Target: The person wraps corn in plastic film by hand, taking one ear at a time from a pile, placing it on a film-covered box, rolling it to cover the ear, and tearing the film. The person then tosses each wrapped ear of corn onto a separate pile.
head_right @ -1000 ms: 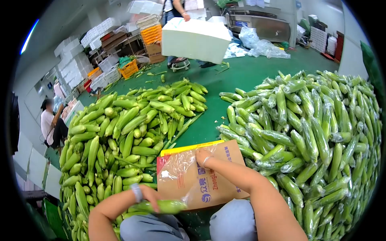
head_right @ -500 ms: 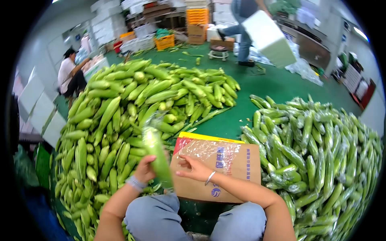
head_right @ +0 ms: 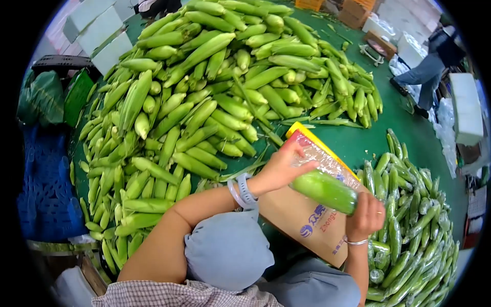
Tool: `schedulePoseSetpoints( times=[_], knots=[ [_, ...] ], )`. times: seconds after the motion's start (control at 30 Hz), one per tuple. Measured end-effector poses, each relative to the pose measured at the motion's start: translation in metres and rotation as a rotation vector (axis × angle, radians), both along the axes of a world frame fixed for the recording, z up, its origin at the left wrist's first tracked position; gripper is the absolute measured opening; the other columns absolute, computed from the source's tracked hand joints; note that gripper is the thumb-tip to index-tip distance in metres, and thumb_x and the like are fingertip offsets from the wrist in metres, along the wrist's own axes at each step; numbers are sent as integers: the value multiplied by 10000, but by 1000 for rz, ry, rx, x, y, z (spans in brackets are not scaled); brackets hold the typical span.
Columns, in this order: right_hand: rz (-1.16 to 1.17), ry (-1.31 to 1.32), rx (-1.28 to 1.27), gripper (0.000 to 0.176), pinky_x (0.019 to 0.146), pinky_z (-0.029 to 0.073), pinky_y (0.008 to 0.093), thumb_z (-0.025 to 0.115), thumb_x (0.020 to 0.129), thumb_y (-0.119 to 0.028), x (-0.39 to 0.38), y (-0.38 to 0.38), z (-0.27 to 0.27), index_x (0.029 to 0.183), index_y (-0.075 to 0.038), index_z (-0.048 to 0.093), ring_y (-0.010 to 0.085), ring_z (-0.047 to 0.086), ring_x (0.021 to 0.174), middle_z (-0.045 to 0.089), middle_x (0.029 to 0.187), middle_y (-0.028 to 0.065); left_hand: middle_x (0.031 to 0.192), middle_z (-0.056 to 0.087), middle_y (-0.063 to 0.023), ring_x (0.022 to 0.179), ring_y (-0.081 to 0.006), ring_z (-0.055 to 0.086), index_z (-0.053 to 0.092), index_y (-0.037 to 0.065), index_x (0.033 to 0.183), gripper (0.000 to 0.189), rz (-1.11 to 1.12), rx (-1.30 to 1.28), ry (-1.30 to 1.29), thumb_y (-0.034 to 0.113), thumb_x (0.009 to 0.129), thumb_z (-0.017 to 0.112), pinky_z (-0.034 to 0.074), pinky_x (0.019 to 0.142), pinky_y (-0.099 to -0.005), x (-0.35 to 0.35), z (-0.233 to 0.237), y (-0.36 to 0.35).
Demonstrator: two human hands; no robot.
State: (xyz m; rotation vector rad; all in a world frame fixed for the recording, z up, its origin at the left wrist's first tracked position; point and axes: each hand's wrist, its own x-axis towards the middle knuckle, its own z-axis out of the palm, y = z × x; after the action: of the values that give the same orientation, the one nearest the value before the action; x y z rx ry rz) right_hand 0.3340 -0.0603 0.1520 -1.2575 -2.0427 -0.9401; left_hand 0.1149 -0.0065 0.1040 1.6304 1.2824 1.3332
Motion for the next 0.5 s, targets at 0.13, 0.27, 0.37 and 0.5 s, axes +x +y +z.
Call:
schedulePoseSetpoints(
  times=[0.13, 0.27, 0.37, 0.5],
  knots=[
    [70, -20, 81, 155, 583, 432, 359, 641, 686, -48, 7, -10, 14, 818, -5, 571, 278, 545, 666, 563, 760, 118, 741, 608, -111, 685, -190, 627, 512, 24, 1095, 722, -1150, -865, 139, 666, 781, 412, 503, 468, -291, 3, 32, -4],
    [32, 176, -256, 236, 576, 429, 340, 698, 650, -93, 38, -50, -25, 810, -12, 545, 293, 537, 655, 536, 717, 136, 915, 599, -112, 717, -191, 600, 608, 61, 951, 506, -1086, -724, -376, 508, 831, 404, 490, 579, -298, 35, -40, -4],
    [-327, 723, -341, 304, 571, 428, 319, 707, 654, -197, 104, -111, -54, 836, -21, 538, 228, 548, 658, 567, 733, 107, 895, 603, -130, 697, -190, 573, 609, 62, 808, 135, -143, -150, 233, 166, 807, 523, 465, 619, -303, -36, -96, 76],
    [-784, 961, -64, 339, 624, 429, 275, 654, 741, -281, 231, -215, -28, 913, 0, 574, 132, 499, 670, 540, 741, 14, 918, 559, -174, 852, -292, 536, 544, 18, 920, 421, 967, -149, 1036, 418, 790, 562, 429, 713, -402, -244, -156, 98]
  ],
)
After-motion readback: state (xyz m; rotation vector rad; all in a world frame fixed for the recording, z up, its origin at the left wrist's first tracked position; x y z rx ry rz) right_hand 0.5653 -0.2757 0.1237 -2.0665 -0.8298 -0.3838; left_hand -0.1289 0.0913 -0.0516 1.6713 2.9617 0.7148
